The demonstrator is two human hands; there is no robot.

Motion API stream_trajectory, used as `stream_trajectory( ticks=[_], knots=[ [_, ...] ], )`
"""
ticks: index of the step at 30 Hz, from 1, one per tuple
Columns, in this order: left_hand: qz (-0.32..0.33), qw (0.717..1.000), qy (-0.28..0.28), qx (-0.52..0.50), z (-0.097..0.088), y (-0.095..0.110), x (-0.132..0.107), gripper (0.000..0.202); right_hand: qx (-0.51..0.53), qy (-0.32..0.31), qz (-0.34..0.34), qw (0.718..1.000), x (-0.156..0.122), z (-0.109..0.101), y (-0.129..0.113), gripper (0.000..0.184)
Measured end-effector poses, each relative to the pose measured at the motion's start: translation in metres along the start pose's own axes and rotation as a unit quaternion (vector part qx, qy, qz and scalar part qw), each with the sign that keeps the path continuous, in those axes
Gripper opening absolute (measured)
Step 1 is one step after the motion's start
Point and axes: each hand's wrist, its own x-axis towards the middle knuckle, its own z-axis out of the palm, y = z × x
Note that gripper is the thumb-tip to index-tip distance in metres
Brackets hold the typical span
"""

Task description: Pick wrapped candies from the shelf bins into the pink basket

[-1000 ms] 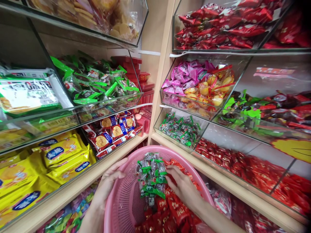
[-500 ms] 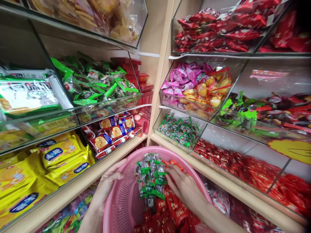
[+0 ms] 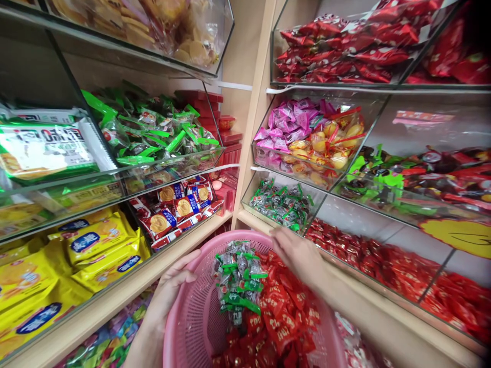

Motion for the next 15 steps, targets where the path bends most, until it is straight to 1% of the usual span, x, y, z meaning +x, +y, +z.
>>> stream_trajectory(
  ticks=[3, 5, 7, 10, 13, 15],
  knots=[
    [0.006, 1.000, 0.008, 0.001, 0.000, 0.000, 0.000, 0.073, -0.125, -0.028, 0.033, 0.991, 0.043, -0.007, 0.036, 0.017],
    [0.007, 1.000, 0.009, 0.002, 0.000, 0.000, 0.000, 0.074, -0.192, -0.050, 0.047, 0.979, 0.067, -0.005, 0.056, 0.020],
    [0.004, 1.000, 0.005, 0.000, 0.001, 0.001, 0.000, 0.074, -0.222, -0.090, 0.061, 0.969, 0.081, 0.001, 0.071, 0.025],
    [0.008, 1.000, 0.002, 0.003, -0.001, 0.001, 0.002, 0.073, -0.227, -0.140, 0.077, 0.961, 0.087, 0.012, 0.081, 0.028],
    [0.023, 0.999, 0.003, 0.025, -0.004, -0.001, 0.004, 0.073, -0.225, -0.159, 0.084, 0.958, 0.086, 0.018, 0.082, 0.028],
    [0.021, 0.999, 0.006, 0.030, -0.005, -0.002, 0.004, 0.074, -0.224, -0.168, 0.084, 0.956, 0.087, 0.020, 0.082, 0.028]
  ],
)
